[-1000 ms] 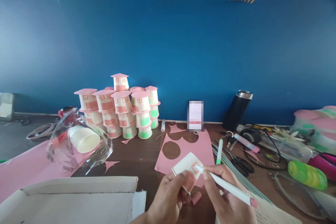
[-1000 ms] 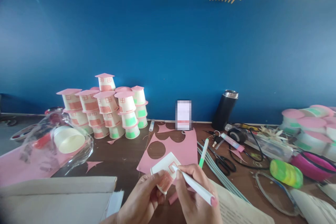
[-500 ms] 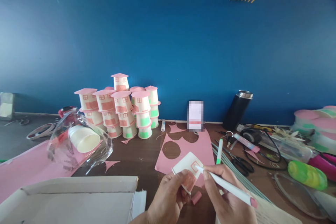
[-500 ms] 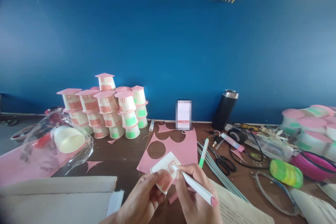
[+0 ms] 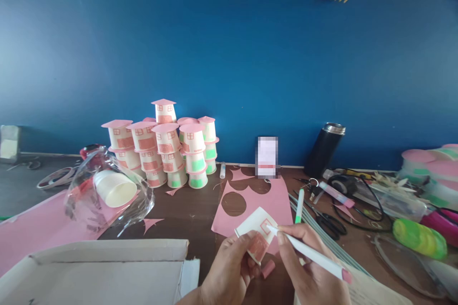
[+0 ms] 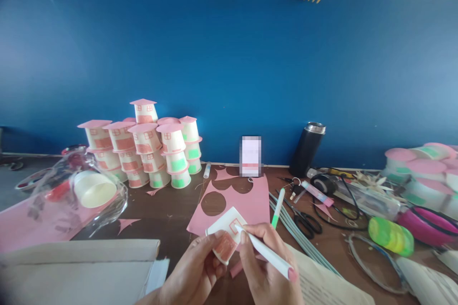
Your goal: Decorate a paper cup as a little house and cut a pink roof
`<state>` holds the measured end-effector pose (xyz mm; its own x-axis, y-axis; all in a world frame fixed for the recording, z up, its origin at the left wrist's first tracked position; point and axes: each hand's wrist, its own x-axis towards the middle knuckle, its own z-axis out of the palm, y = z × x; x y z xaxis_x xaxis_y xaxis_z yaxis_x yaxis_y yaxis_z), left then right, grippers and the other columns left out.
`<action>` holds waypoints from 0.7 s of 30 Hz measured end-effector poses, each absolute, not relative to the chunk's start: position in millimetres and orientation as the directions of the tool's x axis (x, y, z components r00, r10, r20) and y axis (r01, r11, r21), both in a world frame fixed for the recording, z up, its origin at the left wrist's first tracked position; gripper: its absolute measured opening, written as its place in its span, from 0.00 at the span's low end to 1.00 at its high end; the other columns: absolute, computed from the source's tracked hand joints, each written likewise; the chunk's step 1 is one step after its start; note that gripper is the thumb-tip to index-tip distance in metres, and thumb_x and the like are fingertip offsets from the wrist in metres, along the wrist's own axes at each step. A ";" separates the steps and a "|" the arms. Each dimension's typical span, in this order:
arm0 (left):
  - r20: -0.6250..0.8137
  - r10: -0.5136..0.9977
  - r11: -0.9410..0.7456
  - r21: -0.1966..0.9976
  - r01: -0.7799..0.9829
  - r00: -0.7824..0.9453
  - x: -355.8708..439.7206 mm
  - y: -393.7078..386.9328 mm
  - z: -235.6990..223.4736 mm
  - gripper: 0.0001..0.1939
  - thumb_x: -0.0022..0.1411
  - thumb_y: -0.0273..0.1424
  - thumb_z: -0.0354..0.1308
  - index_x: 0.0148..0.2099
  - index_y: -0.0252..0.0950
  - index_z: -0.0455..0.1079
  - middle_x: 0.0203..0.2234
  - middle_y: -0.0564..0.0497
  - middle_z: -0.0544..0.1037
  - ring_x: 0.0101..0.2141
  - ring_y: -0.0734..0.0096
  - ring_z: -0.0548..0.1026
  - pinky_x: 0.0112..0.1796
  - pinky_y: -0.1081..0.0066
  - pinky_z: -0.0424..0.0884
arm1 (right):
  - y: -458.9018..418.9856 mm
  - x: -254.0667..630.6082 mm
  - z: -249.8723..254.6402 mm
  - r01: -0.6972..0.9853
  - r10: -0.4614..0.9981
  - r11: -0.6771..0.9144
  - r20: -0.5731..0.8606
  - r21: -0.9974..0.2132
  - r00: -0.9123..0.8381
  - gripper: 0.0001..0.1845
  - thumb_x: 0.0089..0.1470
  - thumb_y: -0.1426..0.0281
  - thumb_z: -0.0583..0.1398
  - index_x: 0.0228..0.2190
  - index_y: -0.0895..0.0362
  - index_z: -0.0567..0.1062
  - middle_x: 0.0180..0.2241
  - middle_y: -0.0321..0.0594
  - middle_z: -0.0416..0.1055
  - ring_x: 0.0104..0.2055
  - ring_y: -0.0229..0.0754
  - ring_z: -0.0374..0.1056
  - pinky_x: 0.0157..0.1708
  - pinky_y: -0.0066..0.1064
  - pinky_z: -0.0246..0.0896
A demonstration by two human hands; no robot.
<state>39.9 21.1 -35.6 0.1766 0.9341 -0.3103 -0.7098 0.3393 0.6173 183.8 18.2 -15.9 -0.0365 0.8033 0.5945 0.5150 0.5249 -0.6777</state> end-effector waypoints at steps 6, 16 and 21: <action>-0.315 0.932 0.344 0.603 -0.720 0.181 40.1 19.4 -36.1 0.20 0.40 0.42 0.73 0.24 0.33 0.70 0.13 0.58 0.67 0.15 0.83 0.58 0.23 0.75 0.61 | 18.7 184.7 -17.4 0.529 0.797 0.533 0.602 -0.661 -0.050 0.04 0.60 0.66 0.58 0.34 0.51 0.72 0.25 0.30 0.71 0.23 0.34 0.67 0.23 0.21 0.64; -0.343 0.926 0.343 0.583 -0.737 0.160 39.4 20.9 -36.2 0.19 0.40 0.40 0.73 0.24 0.32 0.70 0.14 0.57 0.68 0.15 0.83 0.59 0.21 0.77 0.58 | 19.0 183.1 -15.8 0.524 0.800 0.527 0.598 -0.670 -0.039 0.05 0.60 0.65 0.57 0.33 0.52 0.72 0.24 0.31 0.71 0.22 0.35 0.67 0.22 0.21 0.64; -0.365 0.918 0.349 0.557 -0.754 0.155 40.2 19.2 -32.4 0.20 0.37 0.39 0.74 0.23 0.32 0.70 0.14 0.57 0.68 0.16 0.83 0.60 0.21 0.78 0.58 | 18.4 183.5 -15.6 0.531 0.791 0.537 0.611 -0.656 -0.046 0.06 0.60 0.66 0.57 0.33 0.52 0.72 0.25 0.32 0.72 0.22 0.36 0.68 0.22 0.22 0.65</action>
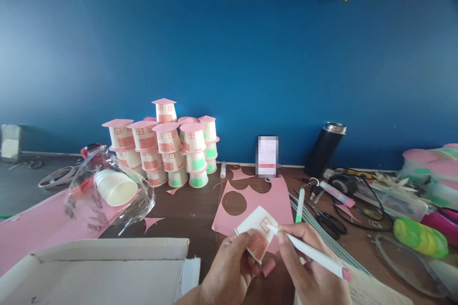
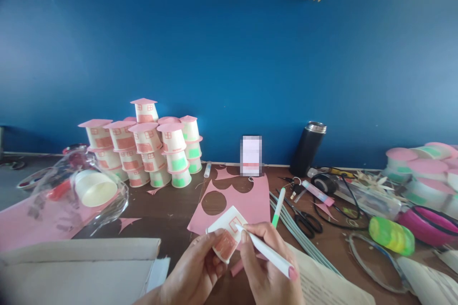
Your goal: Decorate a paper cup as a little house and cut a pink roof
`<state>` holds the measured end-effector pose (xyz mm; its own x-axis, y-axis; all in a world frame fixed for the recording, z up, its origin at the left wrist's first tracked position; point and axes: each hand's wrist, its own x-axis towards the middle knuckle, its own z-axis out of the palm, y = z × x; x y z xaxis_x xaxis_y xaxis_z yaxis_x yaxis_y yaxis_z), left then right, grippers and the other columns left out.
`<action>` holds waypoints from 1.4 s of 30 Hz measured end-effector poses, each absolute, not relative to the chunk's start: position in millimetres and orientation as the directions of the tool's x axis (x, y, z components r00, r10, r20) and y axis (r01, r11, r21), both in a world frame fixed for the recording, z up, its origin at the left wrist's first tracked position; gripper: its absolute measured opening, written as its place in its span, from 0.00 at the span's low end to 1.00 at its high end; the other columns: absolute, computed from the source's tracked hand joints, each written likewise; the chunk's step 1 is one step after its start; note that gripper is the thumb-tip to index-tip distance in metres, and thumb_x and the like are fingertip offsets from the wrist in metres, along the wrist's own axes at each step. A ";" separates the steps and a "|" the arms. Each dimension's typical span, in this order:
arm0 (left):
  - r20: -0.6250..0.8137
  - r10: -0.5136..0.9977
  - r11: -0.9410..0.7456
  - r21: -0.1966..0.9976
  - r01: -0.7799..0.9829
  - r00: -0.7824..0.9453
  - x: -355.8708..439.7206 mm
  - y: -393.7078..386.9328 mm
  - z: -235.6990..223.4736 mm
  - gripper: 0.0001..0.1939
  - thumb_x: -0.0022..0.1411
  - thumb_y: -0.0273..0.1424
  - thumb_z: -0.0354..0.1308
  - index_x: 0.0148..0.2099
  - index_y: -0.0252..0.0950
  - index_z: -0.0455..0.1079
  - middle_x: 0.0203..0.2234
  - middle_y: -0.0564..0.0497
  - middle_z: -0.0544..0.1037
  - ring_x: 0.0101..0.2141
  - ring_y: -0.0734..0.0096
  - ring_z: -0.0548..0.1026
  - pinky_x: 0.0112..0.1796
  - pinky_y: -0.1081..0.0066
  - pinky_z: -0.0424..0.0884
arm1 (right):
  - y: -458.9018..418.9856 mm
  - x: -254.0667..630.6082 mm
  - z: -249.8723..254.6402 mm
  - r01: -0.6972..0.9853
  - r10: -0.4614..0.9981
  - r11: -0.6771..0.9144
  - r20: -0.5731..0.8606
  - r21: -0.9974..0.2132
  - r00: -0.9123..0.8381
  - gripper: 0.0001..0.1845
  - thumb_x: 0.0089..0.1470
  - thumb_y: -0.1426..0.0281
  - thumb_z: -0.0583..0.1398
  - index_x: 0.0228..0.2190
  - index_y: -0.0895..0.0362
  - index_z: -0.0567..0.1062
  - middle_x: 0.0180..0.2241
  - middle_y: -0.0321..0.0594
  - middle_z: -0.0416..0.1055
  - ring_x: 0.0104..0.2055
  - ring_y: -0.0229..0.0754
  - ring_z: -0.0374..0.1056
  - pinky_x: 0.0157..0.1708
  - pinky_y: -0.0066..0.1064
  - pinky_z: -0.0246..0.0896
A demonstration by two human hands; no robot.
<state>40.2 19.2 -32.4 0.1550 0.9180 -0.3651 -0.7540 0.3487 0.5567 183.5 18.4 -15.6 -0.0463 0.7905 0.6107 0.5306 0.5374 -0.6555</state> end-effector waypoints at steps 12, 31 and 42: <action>-0.369 0.915 0.354 0.535 -0.767 0.165 38.8 19.4 -33.5 0.15 0.43 0.35 0.72 0.26 0.31 0.71 0.16 0.57 0.69 0.17 0.84 0.58 0.22 0.78 0.60 | 17.9 182.1 -14.2 0.531 0.803 0.515 0.595 -0.672 -0.026 0.06 0.59 0.65 0.58 0.32 0.53 0.73 0.24 0.32 0.71 0.21 0.36 0.67 0.21 0.23 0.65; -0.431 0.885 0.391 0.482 -0.784 0.176 37.2 21.4 -33.0 0.07 0.53 0.28 0.65 0.27 0.31 0.70 0.15 0.55 0.70 0.16 0.82 0.60 0.21 0.79 0.63 | 19.0 182.9 -15.4 0.521 0.795 0.534 0.606 -0.666 -0.040 0.06 0.60 0.65 0.58 0.32 0.53 0.72 0.23 0.32 0.71 0.22 0.36 0.67 0.21 0.23 0.65; -0.440 0.880 0.393 0.461 -0.796 0.179 36.1 21.1 -30.8 0.07 0.59 0.28 0.60 0.29 0.30 0.70 0.17 0.54 0.70 0.16 0.82 0.62 0.20 0.80 0.62 | 17.8 183.2 -15.1 0.524 0.803 0.519 0.596 -0.675 -0.029 0.07 0.59 0.64 0.58 0.32 0.52 0.73 0.23 0.31 0.70 0.20 0.36 0.66 0.20 0.23 0.64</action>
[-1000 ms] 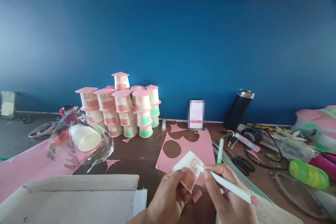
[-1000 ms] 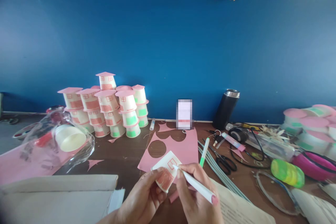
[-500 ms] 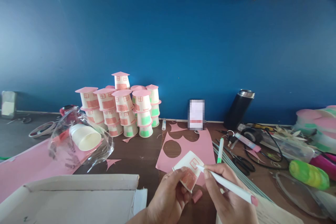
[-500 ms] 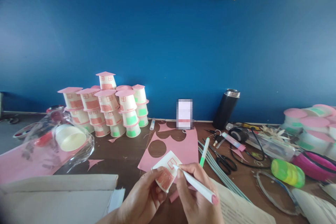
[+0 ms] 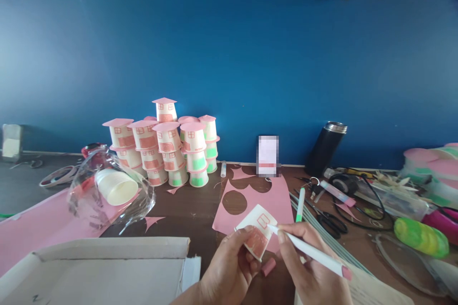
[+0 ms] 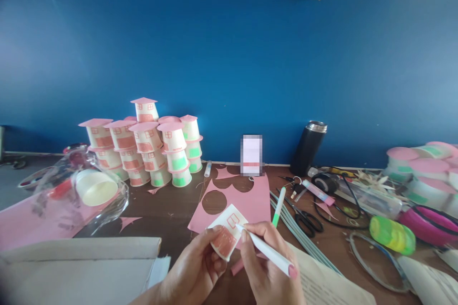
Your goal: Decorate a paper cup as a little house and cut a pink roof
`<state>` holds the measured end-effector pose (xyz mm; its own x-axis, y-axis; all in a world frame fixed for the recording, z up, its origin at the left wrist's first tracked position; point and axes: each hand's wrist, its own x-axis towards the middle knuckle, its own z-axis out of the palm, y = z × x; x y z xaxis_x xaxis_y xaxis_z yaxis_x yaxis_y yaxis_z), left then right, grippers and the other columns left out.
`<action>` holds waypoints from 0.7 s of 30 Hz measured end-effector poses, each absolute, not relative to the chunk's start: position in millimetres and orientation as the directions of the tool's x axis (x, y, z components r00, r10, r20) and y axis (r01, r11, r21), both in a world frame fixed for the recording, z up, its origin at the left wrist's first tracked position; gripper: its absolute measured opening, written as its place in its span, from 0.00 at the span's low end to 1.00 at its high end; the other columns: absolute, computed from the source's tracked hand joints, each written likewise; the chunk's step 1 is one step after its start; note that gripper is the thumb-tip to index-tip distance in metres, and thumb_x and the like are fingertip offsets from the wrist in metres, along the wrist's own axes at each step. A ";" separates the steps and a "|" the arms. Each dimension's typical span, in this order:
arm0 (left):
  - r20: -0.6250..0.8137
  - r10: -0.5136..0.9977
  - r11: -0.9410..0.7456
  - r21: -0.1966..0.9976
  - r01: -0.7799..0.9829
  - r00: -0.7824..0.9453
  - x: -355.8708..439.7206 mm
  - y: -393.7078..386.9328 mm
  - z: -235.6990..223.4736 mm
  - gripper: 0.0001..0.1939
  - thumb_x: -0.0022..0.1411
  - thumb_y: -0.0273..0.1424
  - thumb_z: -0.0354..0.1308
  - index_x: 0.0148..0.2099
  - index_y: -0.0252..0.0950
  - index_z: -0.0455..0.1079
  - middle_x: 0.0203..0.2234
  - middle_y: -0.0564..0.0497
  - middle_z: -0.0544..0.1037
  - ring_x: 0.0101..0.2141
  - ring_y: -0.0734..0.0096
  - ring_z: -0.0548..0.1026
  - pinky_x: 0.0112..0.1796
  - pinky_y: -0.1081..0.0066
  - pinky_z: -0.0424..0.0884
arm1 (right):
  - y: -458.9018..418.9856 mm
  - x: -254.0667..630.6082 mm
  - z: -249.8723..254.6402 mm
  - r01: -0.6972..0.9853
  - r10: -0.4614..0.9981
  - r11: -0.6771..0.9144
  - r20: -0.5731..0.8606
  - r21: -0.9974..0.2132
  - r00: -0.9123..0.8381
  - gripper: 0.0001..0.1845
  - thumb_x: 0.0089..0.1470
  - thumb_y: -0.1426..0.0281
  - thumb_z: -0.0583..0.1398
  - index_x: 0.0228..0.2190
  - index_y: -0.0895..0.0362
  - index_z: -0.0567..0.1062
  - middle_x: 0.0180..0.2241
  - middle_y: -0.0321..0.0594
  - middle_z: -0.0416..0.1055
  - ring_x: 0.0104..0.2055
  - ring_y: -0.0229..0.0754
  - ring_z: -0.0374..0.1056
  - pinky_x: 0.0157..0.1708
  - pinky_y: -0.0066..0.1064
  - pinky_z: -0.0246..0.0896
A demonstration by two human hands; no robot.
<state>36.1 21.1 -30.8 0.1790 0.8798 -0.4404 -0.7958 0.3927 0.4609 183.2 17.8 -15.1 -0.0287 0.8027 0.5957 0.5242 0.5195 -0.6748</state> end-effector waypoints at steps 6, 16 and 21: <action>-0.432 0.882 0.393 0.448 -0.803 0.191 35.7 20.5 -34.6 0.08 0.60 0.28 0.59 0.29 0.31 0.69 0.16 0.55 0.70 0.15 0.82 0.62 0.21 0.79 0.64 | 18.6 182.7 -16.3 0.513 0.803 0.528 0.595 -0.677 -0.039 0.06 0.60 0.65 0.58 0.33 0.52 0.72 0.24 0.31 0.70 0.22 0.36 0.67 0.21 0.23 0.64; -0.450 0.872 0.398 0.426 -0.812 0.192 34.7 21.8 -35.2 0.07 0.63 0.28 0.55 0.33 0.29 0.70 0.18 0.54 0.71 0.16 0.82 0.64 0.20 0.80 0.63 | 17.8 183.8 -15.6 0.528 0.810 0.516 0.585 -0.675 -0.043 0.05 0.60 0.66 0.58 0.33 0.52 0.72 0.24 0.32 0.70 0.21 0.35 0.66 0.21 0.23 0.64; -0.451 0.872 0.397 0.428 -0.812 0.190 34.7 23.0 -35.1 0.08 0.63 0.28 0.56 0.32 0.29 0.70 0.18 0.54 0.71 0.16 0.83 0.63 0.20 0.80 0.62 | 18.8 182.9 -14.8 0.536 0.803 0.523 0.594 -0.663 -0.047 0.05 0.60 0.66 0.57 0.33 0.52 0.72 0.24 0.31 0.70 0.21 0.35 0.66 0.21 0.22 0.64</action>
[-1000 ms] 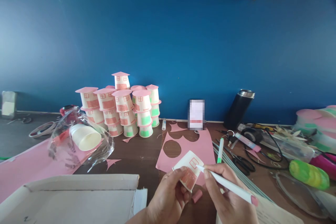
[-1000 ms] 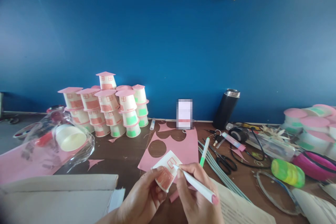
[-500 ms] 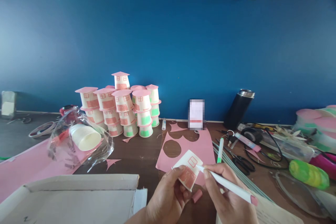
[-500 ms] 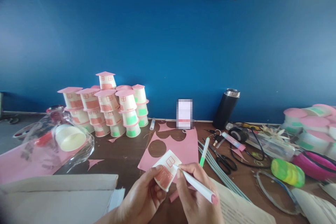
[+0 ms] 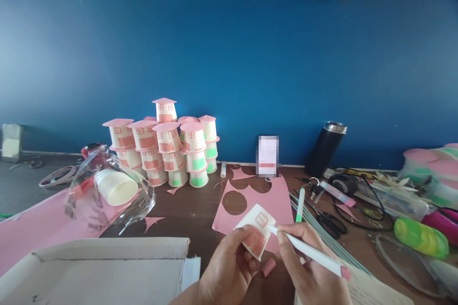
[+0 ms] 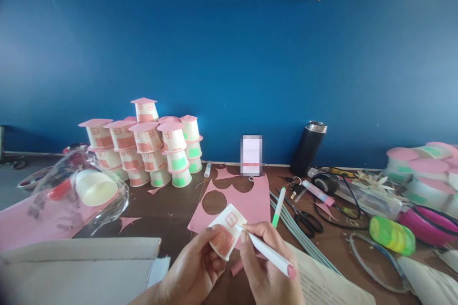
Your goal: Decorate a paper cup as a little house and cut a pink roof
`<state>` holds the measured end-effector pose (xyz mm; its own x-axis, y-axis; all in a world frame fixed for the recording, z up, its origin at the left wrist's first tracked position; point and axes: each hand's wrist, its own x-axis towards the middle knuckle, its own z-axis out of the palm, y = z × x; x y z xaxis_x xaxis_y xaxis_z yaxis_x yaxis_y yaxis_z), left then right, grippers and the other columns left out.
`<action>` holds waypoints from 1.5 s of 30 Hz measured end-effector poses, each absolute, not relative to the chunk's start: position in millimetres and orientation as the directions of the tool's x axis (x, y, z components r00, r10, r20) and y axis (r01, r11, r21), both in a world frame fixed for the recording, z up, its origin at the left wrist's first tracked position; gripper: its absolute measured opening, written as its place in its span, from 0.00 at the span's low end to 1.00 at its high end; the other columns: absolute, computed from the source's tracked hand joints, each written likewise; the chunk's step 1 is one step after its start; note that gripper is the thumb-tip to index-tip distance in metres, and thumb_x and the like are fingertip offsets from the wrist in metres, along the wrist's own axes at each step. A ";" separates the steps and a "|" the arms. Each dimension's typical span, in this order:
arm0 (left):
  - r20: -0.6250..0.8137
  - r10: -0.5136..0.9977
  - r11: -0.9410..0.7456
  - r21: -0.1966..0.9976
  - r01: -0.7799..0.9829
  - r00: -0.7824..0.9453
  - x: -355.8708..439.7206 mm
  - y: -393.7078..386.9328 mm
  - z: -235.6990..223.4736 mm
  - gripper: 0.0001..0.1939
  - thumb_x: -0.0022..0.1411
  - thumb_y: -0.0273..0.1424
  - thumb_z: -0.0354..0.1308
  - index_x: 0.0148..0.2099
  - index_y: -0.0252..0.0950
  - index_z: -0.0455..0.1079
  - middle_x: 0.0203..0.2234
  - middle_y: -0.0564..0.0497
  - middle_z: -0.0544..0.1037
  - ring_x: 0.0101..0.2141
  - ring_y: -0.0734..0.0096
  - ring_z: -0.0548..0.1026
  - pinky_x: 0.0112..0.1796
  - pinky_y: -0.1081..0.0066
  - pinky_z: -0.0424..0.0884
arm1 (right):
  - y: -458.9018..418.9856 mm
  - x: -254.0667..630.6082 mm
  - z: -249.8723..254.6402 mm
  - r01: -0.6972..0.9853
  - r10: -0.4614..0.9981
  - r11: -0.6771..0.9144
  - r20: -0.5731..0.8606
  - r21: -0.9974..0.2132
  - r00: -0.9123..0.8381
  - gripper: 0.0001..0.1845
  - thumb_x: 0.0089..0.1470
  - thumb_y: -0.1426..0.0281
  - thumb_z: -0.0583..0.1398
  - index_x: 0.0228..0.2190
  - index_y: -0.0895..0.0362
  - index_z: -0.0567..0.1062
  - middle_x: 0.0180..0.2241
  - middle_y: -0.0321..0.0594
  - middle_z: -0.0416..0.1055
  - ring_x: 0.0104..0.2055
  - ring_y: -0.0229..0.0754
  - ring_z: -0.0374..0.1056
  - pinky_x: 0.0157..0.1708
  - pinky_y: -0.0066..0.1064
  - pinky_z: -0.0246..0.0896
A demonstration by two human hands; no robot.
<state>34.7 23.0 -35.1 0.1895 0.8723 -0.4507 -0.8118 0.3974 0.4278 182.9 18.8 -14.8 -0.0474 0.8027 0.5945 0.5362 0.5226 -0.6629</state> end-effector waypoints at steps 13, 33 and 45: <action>-0.395 0.912 0.324 0.536 -0.779 0.107 37.8 20.2 -37.6 0.13 0.47 0.34 0.70 0.26 0.32 0.70 0.16 0.56 0.70 0.17 0.82 0.62 0.21 0.78 0.63 | 16.6 186.2 -15.8 0.543 0.758 0.543 0.652 -0.641 0.011 0.03 0.60 0.67 0.57 0.36 0.52 0.71 0.24 0.32 0.68 0.19 0.34 0.64 0.17 0.21 0.63; -0.338 0.932 0.315 0.575 -0.755 0.131 38.8 21.0 -37.1 0.14 0.45 0.36 0.71 0.26 0.31 0.71 0.16 0.56 0.70 0.17 0.82 0.61 0.21 0.78 0.58 | 21.3 185.8 -18.0 0.511 0.778 0.540 0.628 -0.669 -0.001 0.04 0.60 0.67 0.57 0.35 0.52 0.72 0.25 0.32 0.71 0.22 0.34 0.71 0.21 0.19 0.67; -0.321 0.931 0.334 0.554 -0.763 0.175 38.1 21.4 -36.9 0.15 0.45 0.36 0.72 0.28 0.32 0.72 0.17 0.56 0.69 0.17 0.83 0.60 0.22 0.78 0.61 | 21.8 186.0 -18.8 0.526 0.781 0.532 0.624 -0.664 -0.003 0.04 0.60 0.67 0.58 0.35 0.52 0.72 0.25 0.32 0.71 0.22 0.35 0.69 0.21 0.21 0.66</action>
